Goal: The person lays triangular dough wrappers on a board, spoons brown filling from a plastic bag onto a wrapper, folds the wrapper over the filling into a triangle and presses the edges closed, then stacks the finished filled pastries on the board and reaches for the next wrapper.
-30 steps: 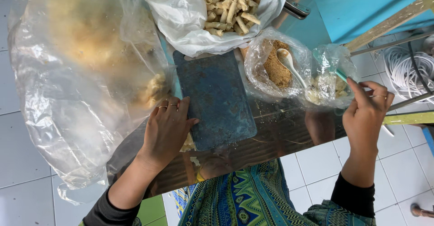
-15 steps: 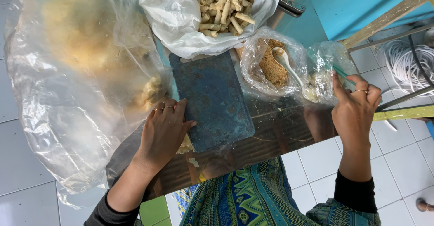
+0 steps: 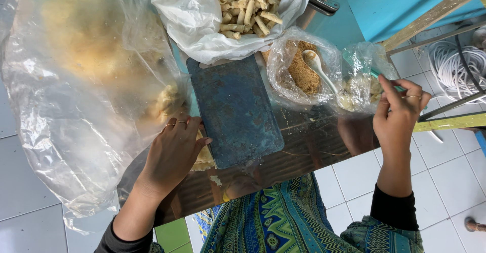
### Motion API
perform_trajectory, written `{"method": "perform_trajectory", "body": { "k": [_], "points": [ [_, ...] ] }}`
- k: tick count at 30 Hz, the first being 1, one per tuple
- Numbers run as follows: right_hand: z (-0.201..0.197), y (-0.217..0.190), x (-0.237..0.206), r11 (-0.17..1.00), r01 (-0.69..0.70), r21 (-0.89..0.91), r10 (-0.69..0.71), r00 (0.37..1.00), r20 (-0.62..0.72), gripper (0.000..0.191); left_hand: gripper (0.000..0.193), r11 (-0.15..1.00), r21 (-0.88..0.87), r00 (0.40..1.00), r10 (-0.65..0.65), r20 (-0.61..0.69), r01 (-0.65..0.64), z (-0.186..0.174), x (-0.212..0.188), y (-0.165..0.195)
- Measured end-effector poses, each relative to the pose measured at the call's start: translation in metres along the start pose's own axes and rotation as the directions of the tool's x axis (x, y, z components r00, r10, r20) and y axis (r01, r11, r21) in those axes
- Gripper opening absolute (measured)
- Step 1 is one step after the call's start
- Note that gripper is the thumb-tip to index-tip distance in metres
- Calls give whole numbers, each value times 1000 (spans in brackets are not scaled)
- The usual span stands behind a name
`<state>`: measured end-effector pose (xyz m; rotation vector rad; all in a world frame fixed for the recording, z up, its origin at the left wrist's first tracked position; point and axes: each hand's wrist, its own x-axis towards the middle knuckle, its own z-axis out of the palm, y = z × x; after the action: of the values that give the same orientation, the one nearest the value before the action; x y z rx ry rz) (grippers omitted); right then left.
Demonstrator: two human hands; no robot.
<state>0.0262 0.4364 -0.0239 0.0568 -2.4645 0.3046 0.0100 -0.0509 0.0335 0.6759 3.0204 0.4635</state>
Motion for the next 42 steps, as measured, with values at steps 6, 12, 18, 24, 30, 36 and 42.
{"method": "perform_trajectory", "body": {
  "k": [6, 12, 18, 24, 30, 36, 42],
  "points": [
    [5, 10, 1, 997, -31, -75, 34, 999, 38, 62, 44, 1000, 0, 999, 22, -34, -22, -1, 1, 1],
    [14, 22, 6, 998, -65, 27, 64, 997, 45, 64, 50, 998, 56, 1000, 2, 16, -3, 0, 2, 1],
    [12, 18, 2, 995, -13, -97, 18, 999, 45, 65, 49, 998, 54, 1000, 10, -5, -10, 0, 2, 1],
    [2, 6, -6, 951, 54, -304, -38, 998, 56, 56, 48, 998, 63, 999, 4, 40, -7, -2, -2, 0],
    [-2, 0, -6, 861, 104, -497, -52, 992, 117, 49, 46, 1000, 19, 1000, 14, -6, -14, -2, -2, -1],
    [-15, -12, -11, 976, -89, -198, 83, 996, -42, 54, 52, 998, -52, 999, 40, -5, -41, -8, -10, -7],
    [-19, -49, -8, 753, -305, 583, 302, 947, 106, 33, 73, 984, -13, 963, -170, 208, 176, -8, -16, -11]
  ]
}}
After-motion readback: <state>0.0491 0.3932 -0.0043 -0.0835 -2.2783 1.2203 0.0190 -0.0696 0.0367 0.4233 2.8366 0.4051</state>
